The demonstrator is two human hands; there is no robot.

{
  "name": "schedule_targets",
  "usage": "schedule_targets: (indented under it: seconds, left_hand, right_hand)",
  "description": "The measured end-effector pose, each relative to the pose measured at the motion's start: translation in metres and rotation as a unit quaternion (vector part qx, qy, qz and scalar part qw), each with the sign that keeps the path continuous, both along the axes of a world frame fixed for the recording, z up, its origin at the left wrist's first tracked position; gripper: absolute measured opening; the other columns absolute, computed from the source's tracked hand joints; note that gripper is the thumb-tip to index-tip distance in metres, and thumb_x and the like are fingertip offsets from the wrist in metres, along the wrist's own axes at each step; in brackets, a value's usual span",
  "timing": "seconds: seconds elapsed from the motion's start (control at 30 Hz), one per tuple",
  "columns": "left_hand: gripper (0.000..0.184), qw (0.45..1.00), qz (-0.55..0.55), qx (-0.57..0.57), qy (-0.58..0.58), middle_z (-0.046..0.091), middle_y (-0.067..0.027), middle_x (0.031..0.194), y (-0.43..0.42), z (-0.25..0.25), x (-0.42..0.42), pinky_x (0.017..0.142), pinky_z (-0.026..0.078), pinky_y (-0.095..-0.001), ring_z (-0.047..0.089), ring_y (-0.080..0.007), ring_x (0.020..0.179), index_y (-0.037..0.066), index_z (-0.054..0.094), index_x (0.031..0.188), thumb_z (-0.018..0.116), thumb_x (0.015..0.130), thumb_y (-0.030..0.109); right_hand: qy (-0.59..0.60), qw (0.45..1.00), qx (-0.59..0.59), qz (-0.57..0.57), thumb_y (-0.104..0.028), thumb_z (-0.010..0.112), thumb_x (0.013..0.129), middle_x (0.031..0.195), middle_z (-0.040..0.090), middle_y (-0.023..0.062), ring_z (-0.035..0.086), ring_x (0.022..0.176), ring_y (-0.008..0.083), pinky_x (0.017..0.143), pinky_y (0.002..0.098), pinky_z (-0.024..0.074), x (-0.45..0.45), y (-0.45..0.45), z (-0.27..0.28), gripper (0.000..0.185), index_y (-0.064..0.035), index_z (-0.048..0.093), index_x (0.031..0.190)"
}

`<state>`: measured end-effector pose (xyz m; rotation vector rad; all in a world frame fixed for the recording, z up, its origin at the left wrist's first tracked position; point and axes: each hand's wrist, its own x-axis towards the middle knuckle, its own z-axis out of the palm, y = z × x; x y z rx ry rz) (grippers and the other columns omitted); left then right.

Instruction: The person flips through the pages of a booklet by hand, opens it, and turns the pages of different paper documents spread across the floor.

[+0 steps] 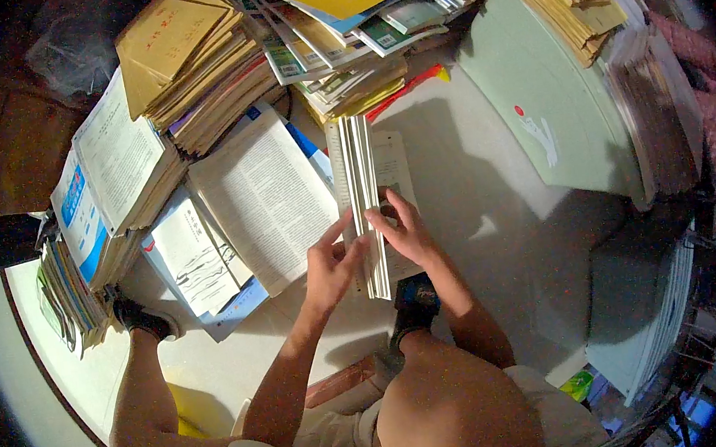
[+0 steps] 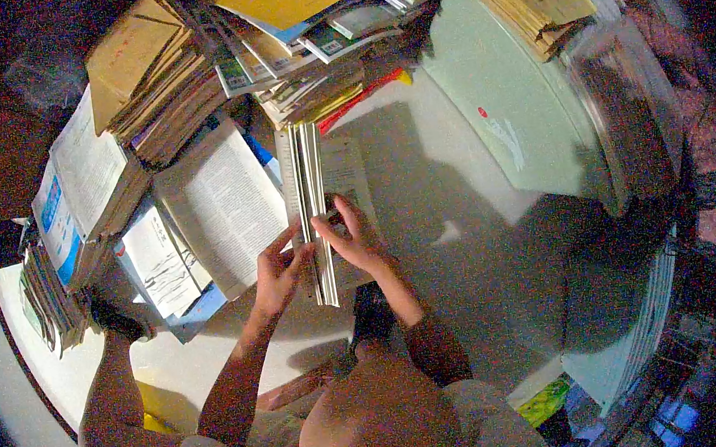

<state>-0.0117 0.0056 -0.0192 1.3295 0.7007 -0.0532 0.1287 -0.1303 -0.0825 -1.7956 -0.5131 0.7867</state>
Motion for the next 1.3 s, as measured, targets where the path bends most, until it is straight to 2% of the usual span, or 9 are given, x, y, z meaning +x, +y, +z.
schedule_targets:
  seconds: [0.1,0.37,0.53,0.63,0.83,0.9,0.97,1.1,1.3]
  left_hand:
    - [0.057,0.998,0.048,-0.019,-0.02,0.073,-0.0077,0.088,-0.001,-0.002,-0.001,0.065,0.05,-0.0242,0.061,-0.0062,0.076,0.0,0.046,0.151,0.066,0.099,0.012]
    - [0.054,0.982,0.12,-0.041,-0.14,0.061,-0.0138,0.134,0.0,0.001,-0.001,0.076,0.049,-0.0224,0.06,-0.0061,0.093,-0.001,0.042,0.153,0.053,0.1,0.0]
    - [0.051,0.991,0.038,0.088,-0.097,0.07,-0.01,0.108,0.004,-0.012,-0.006,0.064,0.045,-0.0213,0.058,-0.0029,0.077,0.001,0.047,0.15,0.053,0.099,-0.001]
    - [0.052,0.998,0.005,-0.01,0.061,0.055,-0.0214,0.143,0.001,0.007,0.002,0.098,0.051,-0.0317,0.061,-0.0157,0.117,0.0,0.044,0.151,0.055,0.1,-0.001]
    - [0.046,0.975,0.181,0.033,-0.124,0.07,-0.0136,0.116,-0.013,0.01,0.009,0.062,0.048,-0.0226,0.059,-0.0032,0.075,0.0,0.054,0.143,0.058,0.097,-0.001]
    - [0.044,0.985,0.062,0.124,-0.1,0.068,-0.0143,0.125,-0.002,-0.01,0.0,0.07,0.054,-0.0248,0.066,-0.0079,0.084,0.0,0.057,0.141,0.059,0.097,-0.001]
    - [0.043,0.987,0.069,0.112,-0.096,0.068,-0.0137,0.124,-0.006,-0.011,0.0,0.072,0.056,-0.0257,0.067,-0.0094,0.084,-0.001,0.058,0.14,0.06,0.097,0.0]
    - [0.047,0.993,0.048,0.1,-0.046,0.07,-0.0148,0.119,-0.006,-0.001,0.004,0.078,0.057,-0.0278,0.068,-0.0134,0.094,-0.005,0.053,0.143,0.065,0.099,0.005]
    - [0.045,0.994,0.058,0.091,-0.022,0.07,-0.0138,0.113,-0.007,-0.008,0.002,0.064,0.053,-0.0252,0.066,-0.0093,0.079,-0.004,0.057,0.14,0.067,0.097,0.007]
  right_hand:
    - [0.031,0.999,-0.019,0.022,-0.044,0.069,0.096,0.132,0.059,0.0228,0.063,0.114,0.031,0.099,0.0393,0.0508,0.001,-0.001,0.0,0.064,0.0014,0.051,0.139]
    - [0.048,0.999,-0.014,-0.012,-0.043,0.068,0.097,0.121,0.067,0.0209,0.068,0.104,0.0289,0.092,0.0393,0.0546,0.001,-0.006,-0.008,0.064,0.0035,0.052,0.138]
    - [-0.013,1.0,-0.023,-0.012,-0.04,0.068,0.098,0.118,0.067,0.0208,0.069,0.102,0.0291,0.09,0.0383,0.0548,-0.002,-0.003,0.0,0.06,0.0038,0.053,0.136]
    - [-0.034,0.999,-0.02,-0.01,-0.039,0.067,0.098,0.116,0.067,0.0215,0.068,0.102,0.0302,0.091,0.0386,0.0539,-0.003,-0.001,-0.005,0.057,0.0036,0.054,0.133]
    - [-0.042,0.999,0.014,-0.01,-0.035,0.066,0.099,0.11,0.067,0.0154,0.065,0.097,0.0233,0.086,0.0353,0.0527,-0.002,0.003,0.004,0.049,0.0026,0.057,0.128]
    - [-0.066,0.998,0.008,-0.006,-0.028,0.066,0.1,0.103,0.067,0.0093,0.064,0.09,0.015,0.08,0.0309,0.0528,-0.002,0.002,-0.002,0.042,0.0031,0.058,0.127]
    - [-0.073,0.997,-0.008,0.018,-0.04,0.069,0.096,0.122,0.064,0.0207,0.066,0.105,0.0329,0.091,0.0404,0.0523,-0.001,0.003,0.003,0.056,0.0015,0.055,0.131]
    - [-0.029,0.999,0.025,0.022,-0.038,0.07,0.095,0.121,0.063,0.0207,0.065,0.105,0.0339,0.09,0.0417,0.052,-0.002,0.008,0.015,0.056,0.0017,0.055,0.13]
    - [-0.072,0.997,0.022,0.018,-0.033,0.07,0.095,0.115,0.063,0.0167,0.065,0.099,0.0289,0.087,0.0394,0.0532,-0.002,0.01,0.016,0.05,-0.0007,0.056,0.13]
